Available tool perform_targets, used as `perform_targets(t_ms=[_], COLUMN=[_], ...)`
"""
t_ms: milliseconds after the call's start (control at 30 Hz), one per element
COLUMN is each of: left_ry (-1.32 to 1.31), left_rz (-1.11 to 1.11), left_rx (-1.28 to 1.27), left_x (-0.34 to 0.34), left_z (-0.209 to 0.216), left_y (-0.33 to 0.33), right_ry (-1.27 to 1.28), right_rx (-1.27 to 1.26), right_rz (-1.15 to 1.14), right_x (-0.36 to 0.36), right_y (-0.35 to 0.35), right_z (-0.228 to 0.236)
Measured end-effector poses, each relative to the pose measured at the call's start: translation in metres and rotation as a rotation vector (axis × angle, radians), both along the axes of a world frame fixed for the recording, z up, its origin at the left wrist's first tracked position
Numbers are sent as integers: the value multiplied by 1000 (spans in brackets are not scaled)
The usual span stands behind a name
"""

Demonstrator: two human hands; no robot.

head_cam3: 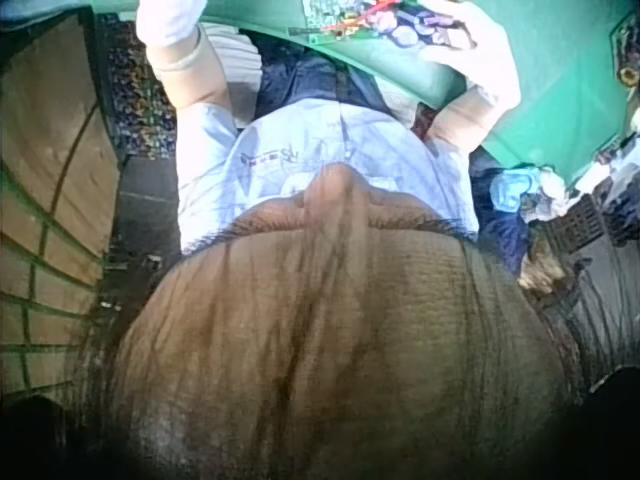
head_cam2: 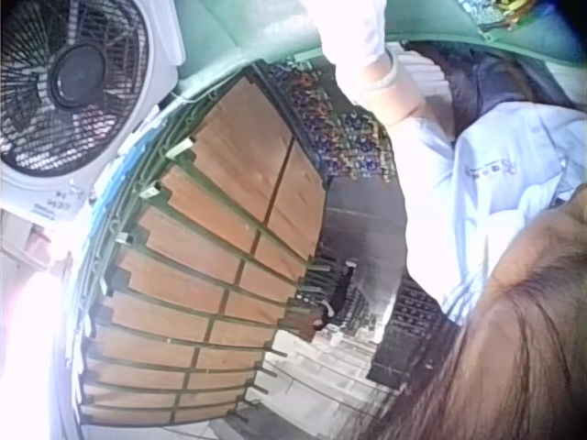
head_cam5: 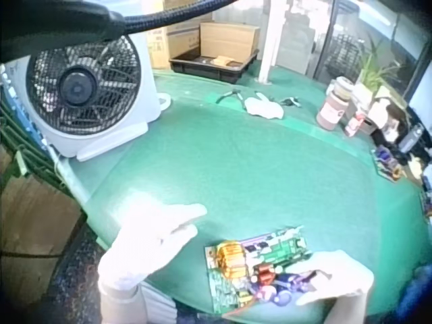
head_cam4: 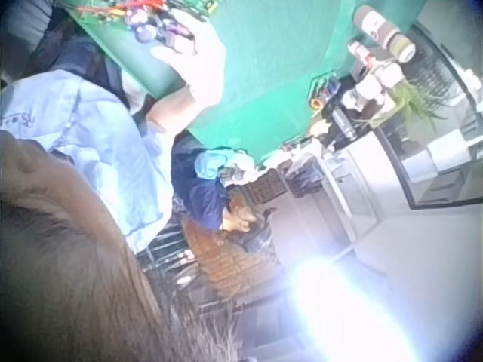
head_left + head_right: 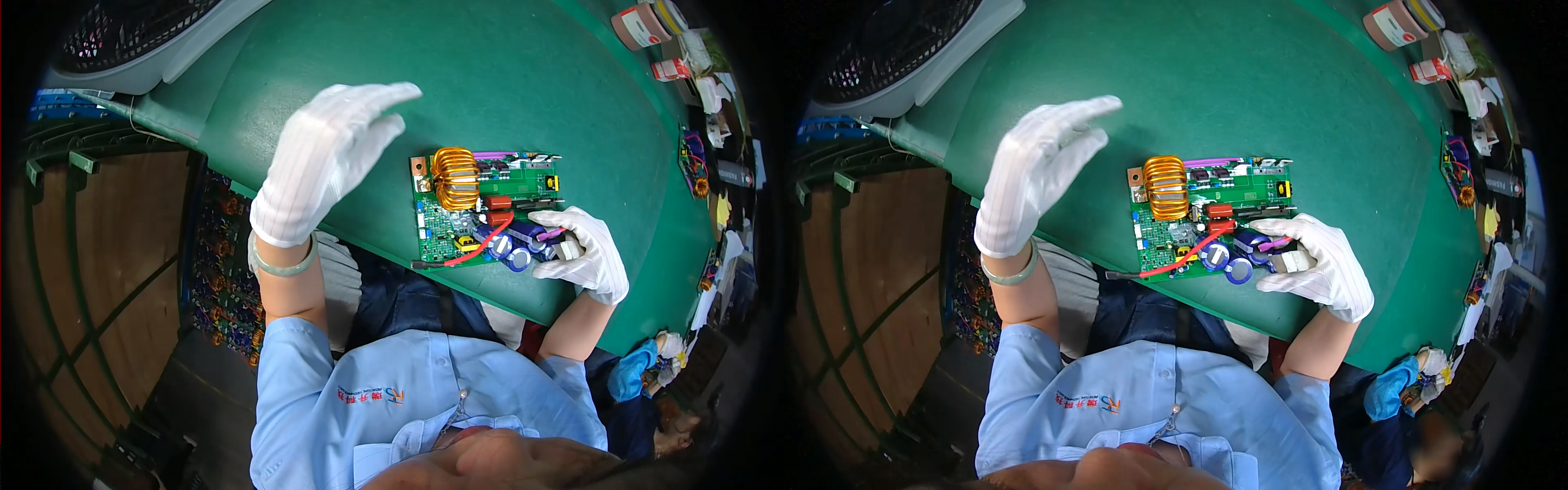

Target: The person uses a metal scraper to remove white residue from the surface of a green circuit board. They flip the board over to clean both sides, scraping along the traces and around components. The person also handles a red wire and a large copper coil attached to the board during the process.

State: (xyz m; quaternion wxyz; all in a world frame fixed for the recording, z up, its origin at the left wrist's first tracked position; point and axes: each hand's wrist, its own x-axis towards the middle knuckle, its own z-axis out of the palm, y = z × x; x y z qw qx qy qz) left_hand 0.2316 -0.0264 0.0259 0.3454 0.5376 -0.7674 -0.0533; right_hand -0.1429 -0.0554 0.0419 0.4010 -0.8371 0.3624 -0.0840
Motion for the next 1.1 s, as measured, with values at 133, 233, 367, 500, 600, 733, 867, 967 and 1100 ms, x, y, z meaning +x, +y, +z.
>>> perform_targets(t_ms=[133,233,367,500,600,733,867,967,1100], left_ry=[12,23,54,26,90,80,76,86,73], left_rz=[-77,-107,-208,-223,-262,-328,-334,-337,-351], left_rx=[16,80,106,131,213,214,160,143,204], left_x=[-9,-12,-20,-19,-22,-28,-26,-25,-26], left_z=[-2,0,-2,0,3,-2,-7,-6,-2], left_y=[-2,-3,-2,1,7,3,3,5,6], right_ry=[-11,-6,-47,-179,-441,-450,-417,-440,-406], right_rx=[-35,-33,-3,416,346,255,272,295,307], right_rz=[10,5,18,-176,-254,-659,-805,-820,-790], right_x=[1,0,-3,-17,-21,-24,-8,-1,3], right_y=[0,0,-3,-2,-6,-14,-26,-33,-35], right_z=[1,1,0,1,-6,-10,-30,-42,-43])
